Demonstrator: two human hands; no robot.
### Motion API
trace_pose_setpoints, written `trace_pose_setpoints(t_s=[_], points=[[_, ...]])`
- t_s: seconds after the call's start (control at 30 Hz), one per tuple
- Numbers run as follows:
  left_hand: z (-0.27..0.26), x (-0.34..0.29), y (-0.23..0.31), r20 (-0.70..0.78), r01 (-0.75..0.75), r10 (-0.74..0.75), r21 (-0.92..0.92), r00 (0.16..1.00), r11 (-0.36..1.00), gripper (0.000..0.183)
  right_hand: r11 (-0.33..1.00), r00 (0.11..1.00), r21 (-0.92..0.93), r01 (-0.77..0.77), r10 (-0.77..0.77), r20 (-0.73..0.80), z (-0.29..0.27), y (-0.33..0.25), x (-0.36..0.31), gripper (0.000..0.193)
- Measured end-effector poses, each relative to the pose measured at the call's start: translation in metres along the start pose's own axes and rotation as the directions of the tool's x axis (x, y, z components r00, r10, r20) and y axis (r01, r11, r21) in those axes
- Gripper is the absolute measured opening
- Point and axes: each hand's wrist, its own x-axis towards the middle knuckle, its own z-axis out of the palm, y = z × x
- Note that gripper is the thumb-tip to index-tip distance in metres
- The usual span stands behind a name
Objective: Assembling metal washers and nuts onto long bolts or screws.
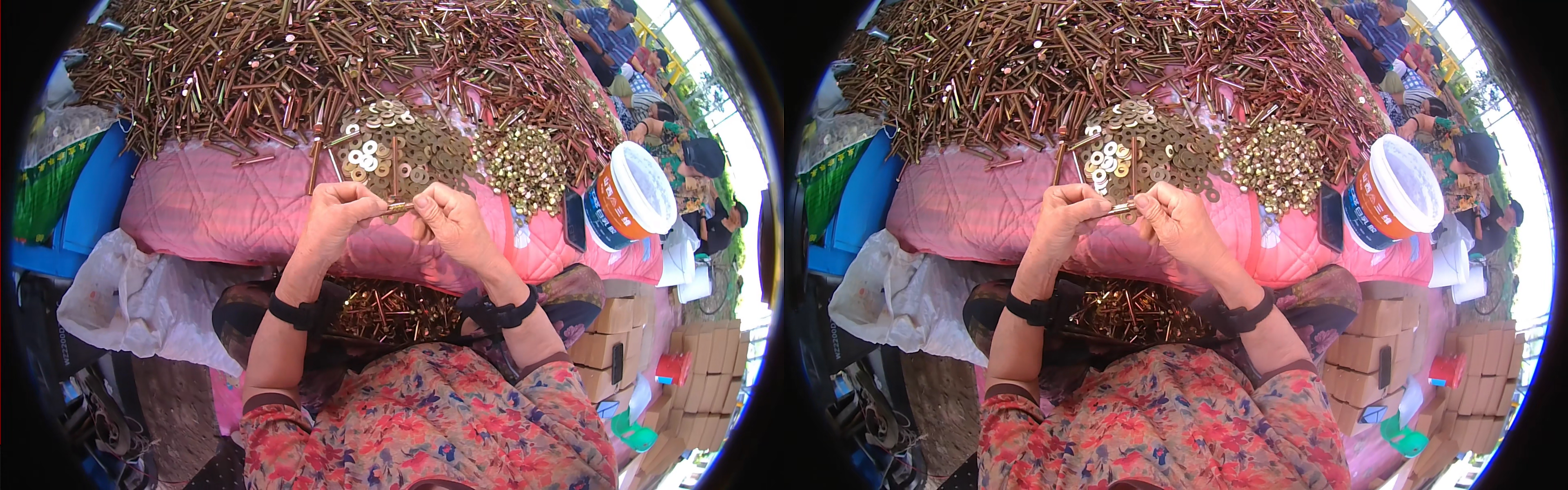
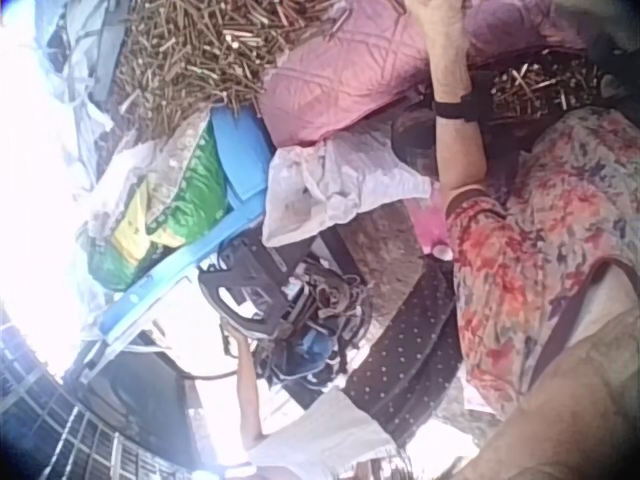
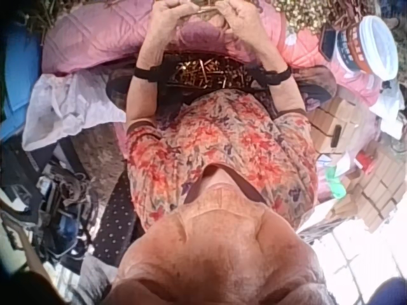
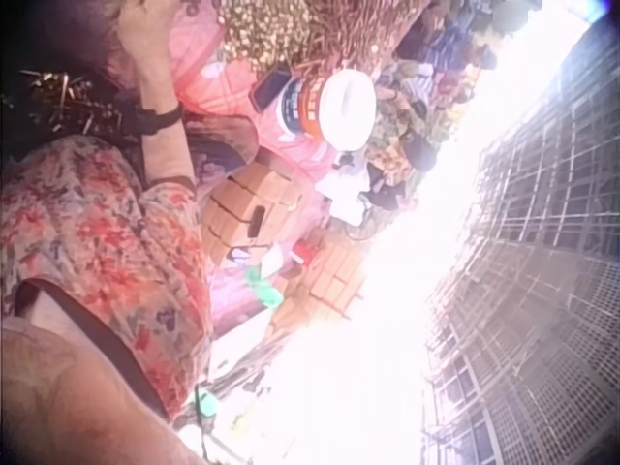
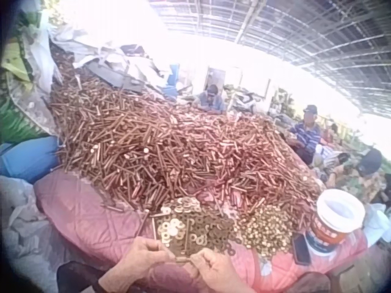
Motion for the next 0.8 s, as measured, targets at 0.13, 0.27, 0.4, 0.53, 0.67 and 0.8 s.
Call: trace_pose_setpoints(t_s=[0.13,0.27,0.4,0.53,0.67,0.8], points=[[-0.001,-0.002,0.002,0.032,0.012,-0.012,0.011,0.999,1.0,0.007,0.998,1.0,0.056,-0.026,0.027,-0.01,0.006,0.003,0.004,0.028],[0.001,-0.003,0.001,0.027,0.019,-0.019,-0.012,0.999,1.0,0.007,0.868,0.942,-0.437,0.235,-0.314,-0.118,0.004,0.005,0.004,0.035],[0.001,-0.002,-0.004,0.002,0.015,-0.016,0.019,1.0,1.0,0.007,0.964,0.961,-0.2,0.174,-0.211,-0.18,0.017,0.011,0.002,0.032],[-0.002,-0.002,-0.006,0.005,0.044,-0.044,0.001,0.999,0.999,0.007,0.713,0.914,-0.652,0.256,-0.399,-0.077,0.01,0.013,0.003,0.031],[-0.006,-0.002,-0.006,-0.009,0.066,-0.067,-0.037,0.998,0.997,0.007,0.929,0.958,-0.311,0.201,-0.253,-0.135,0.016,0.005,0.003,0.032],[-0.004,-0.005,-0.007,-0.004,0.087,-0.087,-0.027,0.996,0.996,0.007,0.942,0.967,0.235,-0.241,0.252,-0.019,0.014,0.007,0.007,0.034]])
